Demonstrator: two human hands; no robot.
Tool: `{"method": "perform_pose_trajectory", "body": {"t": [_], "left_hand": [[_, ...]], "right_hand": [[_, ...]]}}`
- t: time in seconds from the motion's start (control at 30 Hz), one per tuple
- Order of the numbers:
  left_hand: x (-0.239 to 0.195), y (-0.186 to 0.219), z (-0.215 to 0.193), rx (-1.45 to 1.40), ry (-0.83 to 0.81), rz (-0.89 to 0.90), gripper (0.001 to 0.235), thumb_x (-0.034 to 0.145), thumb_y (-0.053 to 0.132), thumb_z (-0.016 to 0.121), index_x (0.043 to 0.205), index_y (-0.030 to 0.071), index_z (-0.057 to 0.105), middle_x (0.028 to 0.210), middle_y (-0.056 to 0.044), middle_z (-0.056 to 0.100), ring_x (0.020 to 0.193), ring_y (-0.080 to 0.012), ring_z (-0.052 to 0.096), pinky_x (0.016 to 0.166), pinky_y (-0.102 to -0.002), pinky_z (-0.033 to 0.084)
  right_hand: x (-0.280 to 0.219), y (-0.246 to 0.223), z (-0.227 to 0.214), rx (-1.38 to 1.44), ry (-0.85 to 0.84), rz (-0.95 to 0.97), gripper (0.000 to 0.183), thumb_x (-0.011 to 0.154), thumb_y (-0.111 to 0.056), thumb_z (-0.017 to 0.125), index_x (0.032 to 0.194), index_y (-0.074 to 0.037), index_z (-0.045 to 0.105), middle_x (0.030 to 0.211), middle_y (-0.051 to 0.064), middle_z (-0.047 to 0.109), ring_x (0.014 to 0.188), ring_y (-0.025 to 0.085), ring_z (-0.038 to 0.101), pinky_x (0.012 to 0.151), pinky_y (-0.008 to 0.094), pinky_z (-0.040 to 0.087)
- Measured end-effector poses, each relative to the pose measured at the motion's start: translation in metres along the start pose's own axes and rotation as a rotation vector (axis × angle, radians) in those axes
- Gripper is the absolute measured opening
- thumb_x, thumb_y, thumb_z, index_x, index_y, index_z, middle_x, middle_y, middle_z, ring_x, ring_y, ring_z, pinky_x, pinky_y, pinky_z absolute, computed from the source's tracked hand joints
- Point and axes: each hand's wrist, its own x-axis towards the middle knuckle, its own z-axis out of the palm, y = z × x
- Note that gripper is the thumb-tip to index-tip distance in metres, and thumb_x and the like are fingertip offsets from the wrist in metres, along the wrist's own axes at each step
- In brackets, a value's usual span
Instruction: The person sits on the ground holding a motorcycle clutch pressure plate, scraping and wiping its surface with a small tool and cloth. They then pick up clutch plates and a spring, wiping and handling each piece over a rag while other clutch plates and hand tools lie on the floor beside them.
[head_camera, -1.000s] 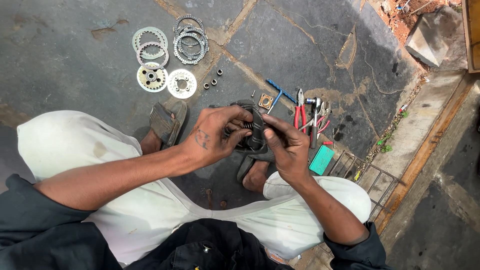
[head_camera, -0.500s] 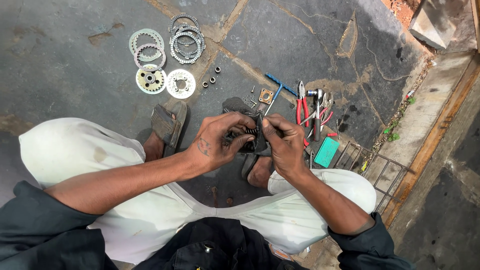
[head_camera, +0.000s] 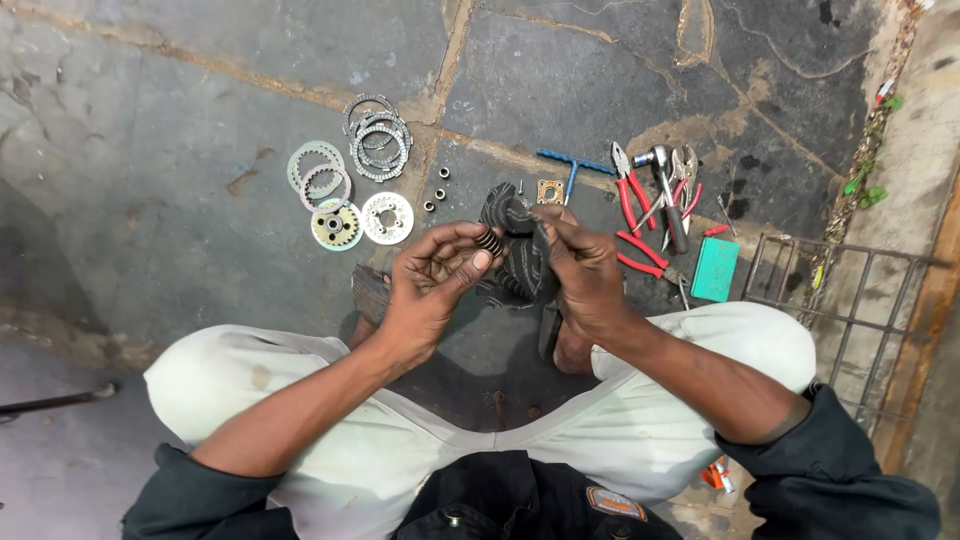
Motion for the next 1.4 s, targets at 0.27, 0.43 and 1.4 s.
{"method": "perform_pose_trajectory", "body": {"t": [0.27,0.43,1.4], "left_hand": [[-0.001,-0.018,-0.006,0.077,0.117,0.001,0.031,0.096,0.002,0.073,0.126,-0.003,0.066,0.117,-0.015,0.074,0.108,-0.0184,0.071,0.095,-0.03,0.06],[0.001,-0.003,0.003,0.046,0.118,-0.07,0.032,0.111,0.014,0.066,0.134,-0.009,0.07,0.117,-0.011,0.074,0.105,-0.0131,0.063,0.091,-0.025,0.054],[0.012,0.02,0.023,0.774,-0.232,0.329,0.045,0.09,0.007,0.077,0.133,0.006,0.066,0.126,-0.012,0.07,0.106,-0.0192,0.075,0.083,-0.028,0.066]], "right_hand": [[0.002,-0.012,0.029,-0.425,-0.184,-0.207,0.033,0.101,-0.019,0.071,0.132,-0.007,0.069,0.133,0.009,0.058,0.108,0.01,0.062,0.084,0.021,0.057],[0.015,-0.021,0.026,-0.701,-0.15,-0.375,0.039,0.098,-0.02,0.076,0.133,-0.007,0.067,0.128,0.012,0.066,0.11,0.015,0.069,0.088,0.024,0.06],[0.0,-0.034,-0.018,-0.518,-0.172,0.072,0.015,0.091,-0.004,0.079,0.102,0.005,0.075,0.109,0.019,0.076,0.098,0.019,0.075,0.084,0.03,0.064]]}}
